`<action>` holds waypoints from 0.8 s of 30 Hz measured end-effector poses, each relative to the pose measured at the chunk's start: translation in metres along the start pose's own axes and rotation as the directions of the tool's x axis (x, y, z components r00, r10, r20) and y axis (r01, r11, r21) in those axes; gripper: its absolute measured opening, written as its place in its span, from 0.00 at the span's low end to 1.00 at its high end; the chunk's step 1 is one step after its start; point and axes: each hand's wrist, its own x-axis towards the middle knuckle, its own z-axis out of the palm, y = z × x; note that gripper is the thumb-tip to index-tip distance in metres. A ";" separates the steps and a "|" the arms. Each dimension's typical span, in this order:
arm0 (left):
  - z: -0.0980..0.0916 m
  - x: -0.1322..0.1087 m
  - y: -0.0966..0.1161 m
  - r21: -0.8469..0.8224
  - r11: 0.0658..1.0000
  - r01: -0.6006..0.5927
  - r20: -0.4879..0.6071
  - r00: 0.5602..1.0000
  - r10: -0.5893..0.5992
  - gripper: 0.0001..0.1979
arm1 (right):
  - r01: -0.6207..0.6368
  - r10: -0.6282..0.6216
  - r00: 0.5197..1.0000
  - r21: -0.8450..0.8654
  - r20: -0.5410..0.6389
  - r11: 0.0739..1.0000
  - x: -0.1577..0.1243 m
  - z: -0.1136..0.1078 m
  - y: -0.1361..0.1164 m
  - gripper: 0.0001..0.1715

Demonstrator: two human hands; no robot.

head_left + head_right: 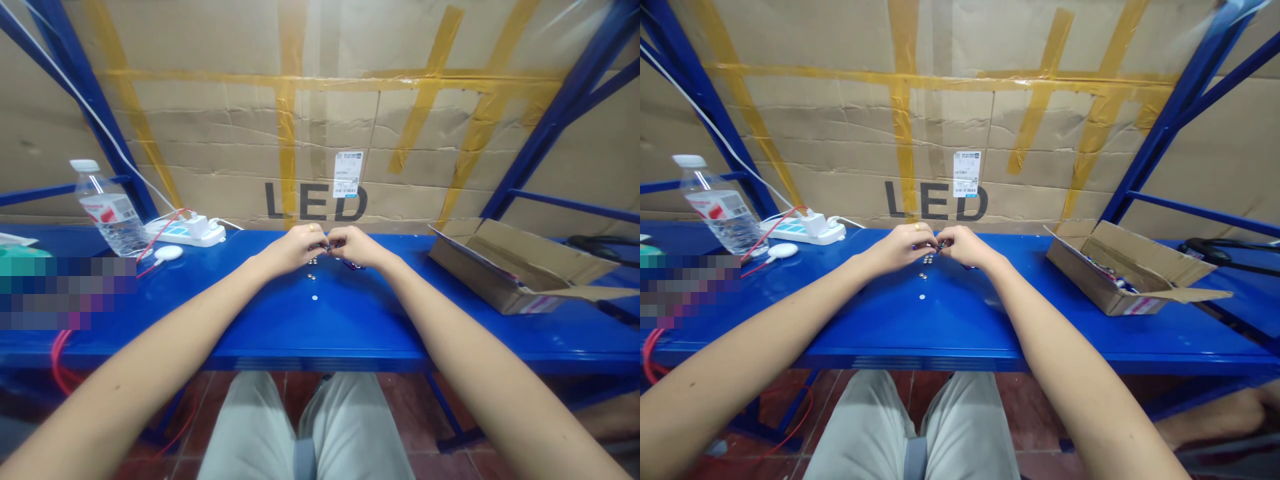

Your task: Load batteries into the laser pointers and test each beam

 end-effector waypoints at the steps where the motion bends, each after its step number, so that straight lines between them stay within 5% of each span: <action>1: 0.000 0.000 0.000 0.002 1.000 -0.002 -0.001 1.000 0.002 0.06 | -0.006 0.006 1.000 0.007 -0.001 1.000 0.000 0.000 0.000 0.07; 17: -0.010 -0.002 -0.002 0.048 0.999 0.005 -0.032 0.999 -0.004 0.07 | 0.010 -0.009 0.999 0.019 -0.051 1.000 0.003 0.002 0.015 0.13; 24: -0.003 -0.003 0.004 0.061 0.998 0.026 0.038 0.999 -0.029 0.07 | 0.025 -0.027 0.998 -0.031 -0.051 0.999 0.002 0.000 0.008 0.12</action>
